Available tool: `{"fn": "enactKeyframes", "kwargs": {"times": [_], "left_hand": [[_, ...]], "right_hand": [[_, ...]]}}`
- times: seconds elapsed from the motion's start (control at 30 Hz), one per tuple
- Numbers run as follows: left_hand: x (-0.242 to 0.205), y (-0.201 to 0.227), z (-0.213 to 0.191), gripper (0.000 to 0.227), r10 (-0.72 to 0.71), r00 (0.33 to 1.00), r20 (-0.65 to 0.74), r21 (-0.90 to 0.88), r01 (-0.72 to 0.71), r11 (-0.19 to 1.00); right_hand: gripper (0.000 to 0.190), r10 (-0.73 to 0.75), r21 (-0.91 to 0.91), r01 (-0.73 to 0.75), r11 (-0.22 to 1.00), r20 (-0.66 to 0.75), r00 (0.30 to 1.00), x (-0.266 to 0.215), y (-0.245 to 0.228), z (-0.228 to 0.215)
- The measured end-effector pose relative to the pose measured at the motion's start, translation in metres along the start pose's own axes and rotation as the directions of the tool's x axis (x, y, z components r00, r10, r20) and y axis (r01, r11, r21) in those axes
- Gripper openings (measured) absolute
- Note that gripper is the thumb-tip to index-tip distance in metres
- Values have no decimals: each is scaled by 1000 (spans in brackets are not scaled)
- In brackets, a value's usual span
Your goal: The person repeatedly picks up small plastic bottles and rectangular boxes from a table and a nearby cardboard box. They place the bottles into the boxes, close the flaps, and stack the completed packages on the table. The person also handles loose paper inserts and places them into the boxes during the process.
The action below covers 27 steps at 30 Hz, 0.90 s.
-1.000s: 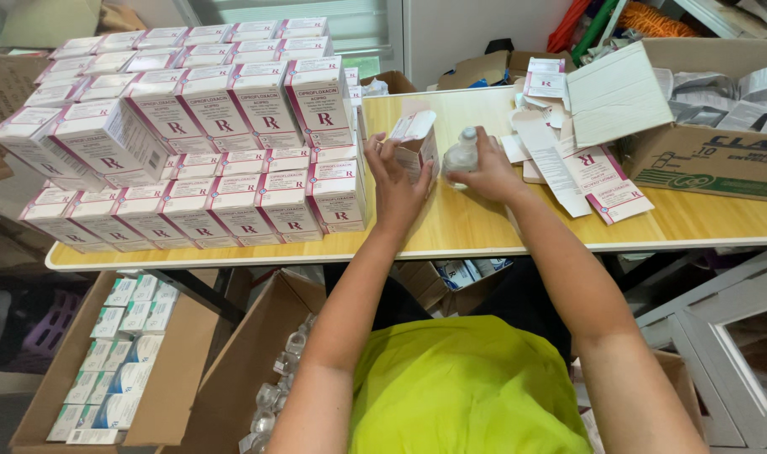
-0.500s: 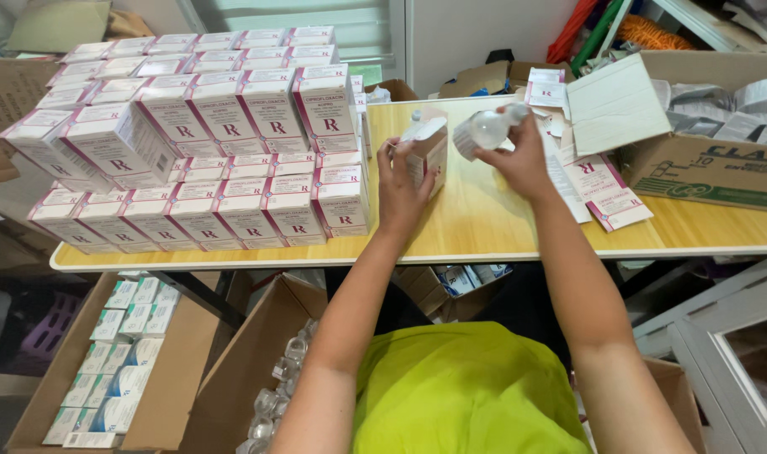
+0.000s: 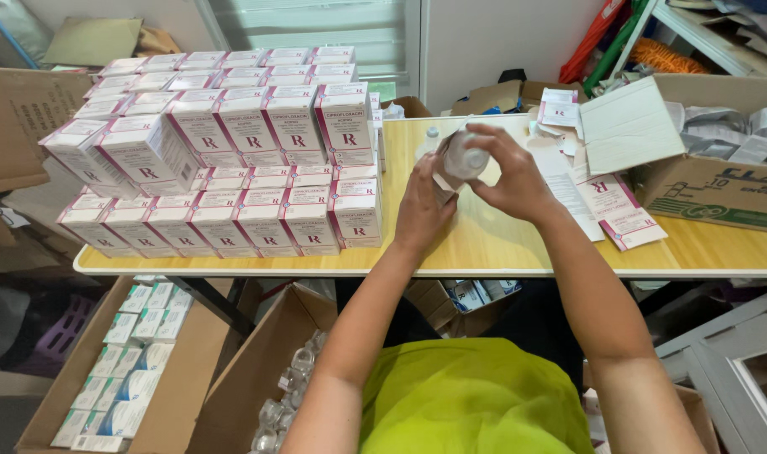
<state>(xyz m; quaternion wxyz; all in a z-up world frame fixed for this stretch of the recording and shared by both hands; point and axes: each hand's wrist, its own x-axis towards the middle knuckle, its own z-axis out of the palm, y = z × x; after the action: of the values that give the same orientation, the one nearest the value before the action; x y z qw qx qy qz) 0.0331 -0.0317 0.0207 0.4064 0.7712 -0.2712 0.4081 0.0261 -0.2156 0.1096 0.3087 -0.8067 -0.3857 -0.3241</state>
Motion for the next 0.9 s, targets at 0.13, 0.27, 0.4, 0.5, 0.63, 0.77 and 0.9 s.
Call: {"fn": "enactKeyframes", "kwargs": {"times": [0.13,0.27,0.4,0.5,0.63,0.77,0.9], "left_hand": [[0,0,1,87,53,999,10,-8,-53,999],[-1,-1,1,87,91,996,15,-16,-91,996],[-3,-1,1,85,94,995,12,-25,-94,995],[-1,1,0,87,116,993,27,-24,-115,993],[1,0,-1,86,155,987,49,-7,-155,988],[-4,-3,1,81,191,979,68,-19,-190,982],[-7,-1,0,74,250,960,122,29,-256,966]], "right_hand": [[59,-35,46,31,998,97,995,5,-9,-12],[62,101,205,-135,969,169,980,2,-2,-11],[62,211,238,-244,940,157,965,-9,6,-3],[70,139,-40,-135,990,125,982,-15,9,-2],[65,238,25,-244,969,138,961,-16,9,0],[54,241,-119,-231,966,77,967,-24,12,6],[44,480,-114,-467,877,141,866,-29,23,17]]}}
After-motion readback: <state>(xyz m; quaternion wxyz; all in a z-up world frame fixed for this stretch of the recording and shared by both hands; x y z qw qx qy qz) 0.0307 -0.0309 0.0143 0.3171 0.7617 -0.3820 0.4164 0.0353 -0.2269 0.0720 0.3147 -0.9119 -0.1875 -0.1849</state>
